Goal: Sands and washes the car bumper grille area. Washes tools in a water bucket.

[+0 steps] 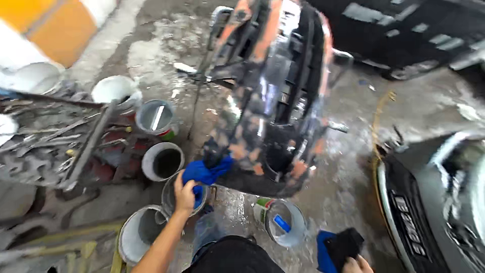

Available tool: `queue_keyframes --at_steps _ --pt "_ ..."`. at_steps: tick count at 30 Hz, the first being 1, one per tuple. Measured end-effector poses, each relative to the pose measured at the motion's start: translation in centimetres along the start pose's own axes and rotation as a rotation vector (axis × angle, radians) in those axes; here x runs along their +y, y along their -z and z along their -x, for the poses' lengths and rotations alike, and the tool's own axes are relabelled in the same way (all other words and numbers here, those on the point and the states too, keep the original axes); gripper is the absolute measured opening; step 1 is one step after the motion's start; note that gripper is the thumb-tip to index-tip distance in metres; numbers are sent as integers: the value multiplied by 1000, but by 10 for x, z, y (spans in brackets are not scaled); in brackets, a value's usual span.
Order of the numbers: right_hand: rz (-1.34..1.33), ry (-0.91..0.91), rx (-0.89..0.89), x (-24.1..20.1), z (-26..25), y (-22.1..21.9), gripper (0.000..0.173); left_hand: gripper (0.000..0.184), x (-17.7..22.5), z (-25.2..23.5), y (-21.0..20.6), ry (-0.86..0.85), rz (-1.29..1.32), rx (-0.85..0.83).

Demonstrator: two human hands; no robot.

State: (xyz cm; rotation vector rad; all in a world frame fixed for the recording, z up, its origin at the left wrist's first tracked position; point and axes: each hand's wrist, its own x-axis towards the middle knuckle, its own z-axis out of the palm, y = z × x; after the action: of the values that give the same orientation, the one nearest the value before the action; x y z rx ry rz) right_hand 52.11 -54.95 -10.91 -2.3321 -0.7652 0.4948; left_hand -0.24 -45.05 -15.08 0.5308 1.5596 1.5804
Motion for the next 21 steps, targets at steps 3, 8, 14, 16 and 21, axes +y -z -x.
queue_keyframes --at_steps 3,8,14,16,21 --pt "-84 -57 39 51 -4 15 31 49 -22 30 1 -62 -44 23" --pt "-231 -177 7 131 -24 40 25 46 -42 102 -42 -75 -113 -48" --pt "-472 -389 -86 186 -59 28 22 44 -87 195 -130 -53 -241 -258" --pt "-520 -426 -115 203 -72 14 23 40 -107 223 -154 -39 -301 -327" --pt "-442 -353 -352 252 -121 -39 33 40 -183 263 -201 98 -458 -535"
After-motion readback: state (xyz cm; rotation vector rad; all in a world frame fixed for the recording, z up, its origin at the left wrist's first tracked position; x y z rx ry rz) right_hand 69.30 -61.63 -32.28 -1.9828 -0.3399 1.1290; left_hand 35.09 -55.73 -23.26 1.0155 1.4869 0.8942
